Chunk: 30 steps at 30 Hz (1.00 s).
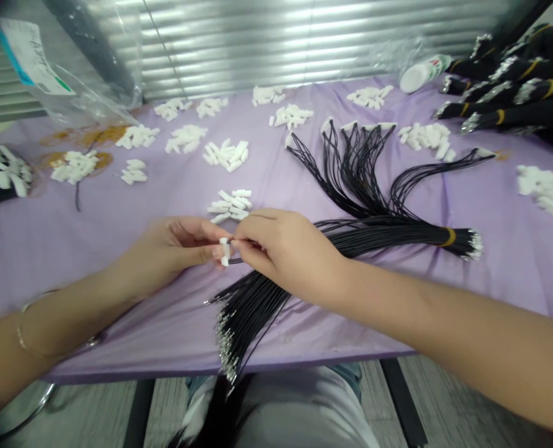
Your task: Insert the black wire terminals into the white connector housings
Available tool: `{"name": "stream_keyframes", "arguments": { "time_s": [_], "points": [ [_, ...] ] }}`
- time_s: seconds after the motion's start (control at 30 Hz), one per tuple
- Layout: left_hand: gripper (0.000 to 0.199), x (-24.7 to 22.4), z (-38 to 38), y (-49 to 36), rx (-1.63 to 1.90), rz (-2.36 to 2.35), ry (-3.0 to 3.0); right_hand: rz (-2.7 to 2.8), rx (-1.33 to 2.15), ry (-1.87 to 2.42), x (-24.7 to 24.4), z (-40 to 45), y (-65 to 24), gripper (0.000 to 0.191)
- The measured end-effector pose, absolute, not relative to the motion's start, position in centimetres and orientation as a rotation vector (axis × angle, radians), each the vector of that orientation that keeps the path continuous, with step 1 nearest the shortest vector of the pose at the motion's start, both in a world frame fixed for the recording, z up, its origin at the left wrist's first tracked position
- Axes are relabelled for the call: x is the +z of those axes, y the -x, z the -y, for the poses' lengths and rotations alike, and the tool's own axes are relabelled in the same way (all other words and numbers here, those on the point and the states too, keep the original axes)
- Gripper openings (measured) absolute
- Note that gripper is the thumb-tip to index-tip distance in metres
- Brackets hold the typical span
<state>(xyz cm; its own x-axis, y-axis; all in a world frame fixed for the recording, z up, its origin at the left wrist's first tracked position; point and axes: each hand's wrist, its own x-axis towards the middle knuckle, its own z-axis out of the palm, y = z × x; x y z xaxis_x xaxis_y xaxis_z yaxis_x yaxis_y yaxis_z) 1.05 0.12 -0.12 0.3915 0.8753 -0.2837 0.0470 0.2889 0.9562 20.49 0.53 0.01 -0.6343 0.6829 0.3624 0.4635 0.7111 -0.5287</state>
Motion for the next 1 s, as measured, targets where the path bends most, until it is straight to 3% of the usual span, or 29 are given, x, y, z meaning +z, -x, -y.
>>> {"name": "stream_keyframes", "arguments": {
  "time_s": [0.1, 0.3, 0.43, 0.5, 0.67, 1.0],
  "points": [
    [0.016, -0.2, -0.1, -1.0, 0.702, -1.006, -1.160, 2.464, 0.378, 0.820, 0.0, -0.7, -20.5, 0.020],
    [0.015, -0.2, 0.3, -1.2, 0.708, -1.024, -1.213, 2.495, 0.467, 0.852, 0.0, -0.7, -20.3, 0.015],
    [0.015, 0.0, 0.1, -1.3, 0.765, -0.967, -1.211, 2.449, 0.022, 0.821, 0.8, 0.1, -20.6, 0.017],
    [0.014, 0.0, -0.1, -1.1, 0.818, -0.974, -1.202, 2.495, -0.036, 0.729, 1.1, 0.4, -20.8, 0.016],
    [0.017, -0.6, -0.7, -0.4, 0.922, -1.005, -1.162, 2.879, 0.354, 0.478, 0.4, 0.0, -20.7, 0.021],
    [0.017, -0.7, -0.6, -0.3, 0.886, -1.008, -1.177, 2.544, 0.534, 0.778, 0.6, -0.2, -20.7, 0.011]
  ]
}}
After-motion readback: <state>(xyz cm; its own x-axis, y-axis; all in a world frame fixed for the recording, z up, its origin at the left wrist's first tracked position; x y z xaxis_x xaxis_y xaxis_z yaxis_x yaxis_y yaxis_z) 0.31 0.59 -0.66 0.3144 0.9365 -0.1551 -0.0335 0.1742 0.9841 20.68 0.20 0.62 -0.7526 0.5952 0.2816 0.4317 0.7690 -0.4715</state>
